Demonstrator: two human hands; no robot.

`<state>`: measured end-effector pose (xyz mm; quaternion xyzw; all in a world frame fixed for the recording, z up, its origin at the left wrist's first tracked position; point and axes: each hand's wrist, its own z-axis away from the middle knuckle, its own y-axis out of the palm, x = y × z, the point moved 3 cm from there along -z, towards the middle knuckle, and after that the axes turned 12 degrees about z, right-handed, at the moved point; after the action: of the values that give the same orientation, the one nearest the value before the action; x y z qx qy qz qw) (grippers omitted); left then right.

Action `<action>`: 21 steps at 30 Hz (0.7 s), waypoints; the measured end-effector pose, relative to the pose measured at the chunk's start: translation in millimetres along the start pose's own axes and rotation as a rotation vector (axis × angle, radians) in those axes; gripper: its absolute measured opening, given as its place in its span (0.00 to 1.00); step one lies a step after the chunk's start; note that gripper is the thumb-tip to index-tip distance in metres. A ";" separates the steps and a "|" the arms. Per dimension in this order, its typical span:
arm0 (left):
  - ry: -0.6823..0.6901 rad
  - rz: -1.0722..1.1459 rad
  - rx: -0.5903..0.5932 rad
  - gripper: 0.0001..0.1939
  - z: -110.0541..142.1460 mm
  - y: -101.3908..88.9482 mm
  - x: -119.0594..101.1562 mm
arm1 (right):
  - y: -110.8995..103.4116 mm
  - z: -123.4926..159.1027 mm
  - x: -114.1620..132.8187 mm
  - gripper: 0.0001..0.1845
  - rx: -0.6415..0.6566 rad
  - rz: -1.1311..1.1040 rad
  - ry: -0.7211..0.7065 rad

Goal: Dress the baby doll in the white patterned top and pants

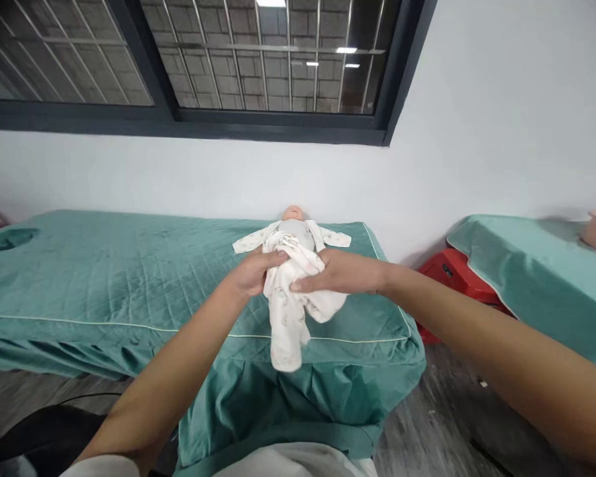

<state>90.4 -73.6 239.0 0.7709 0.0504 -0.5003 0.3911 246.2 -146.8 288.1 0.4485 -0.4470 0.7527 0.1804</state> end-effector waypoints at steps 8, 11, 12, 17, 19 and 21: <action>-0.234 -0.012 0.074 0.36 9.4 -11.2 23.0 | -7.1 -26.8 -29.6 0.22 -0.398 -0.585 -0.159; -0.233 -0.090 0.047 0.36 16.9 -19.0 9.2 | -1.2 -29.7 -29.0 0.23 -0.393 -0.594 -0.161; -0.190 -0.099 0.011 0.35 17.9 -21.6 2.0 | 0.3 -30.0 -28.7 0.23 -0.377 -0.572 -0.160; 0.017 -0.082 -0.117 0.25 16.9 -28.0 -24.4 | 9.3 -31.1 -22.0 0.25 0.032 -0.210 -0.133; 0.044 -0.080 -0.149 0.23 16.0 -29.5 -26.5 | 10.1 -32.6 -17.0 0.24 0.106 -0.082 -0.121; 0.059 -0.096 -0.187 0.24 15.8 -32.3 -26.2 | 6.6 -37.2 -12.0 0.22 -0.007 -0.087 -0.109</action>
<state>50.8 -53.4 239.4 0.7421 0.1450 -0.4887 0.4353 229.1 -117.7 267.2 0.5074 -0.4387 0.7169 0.1899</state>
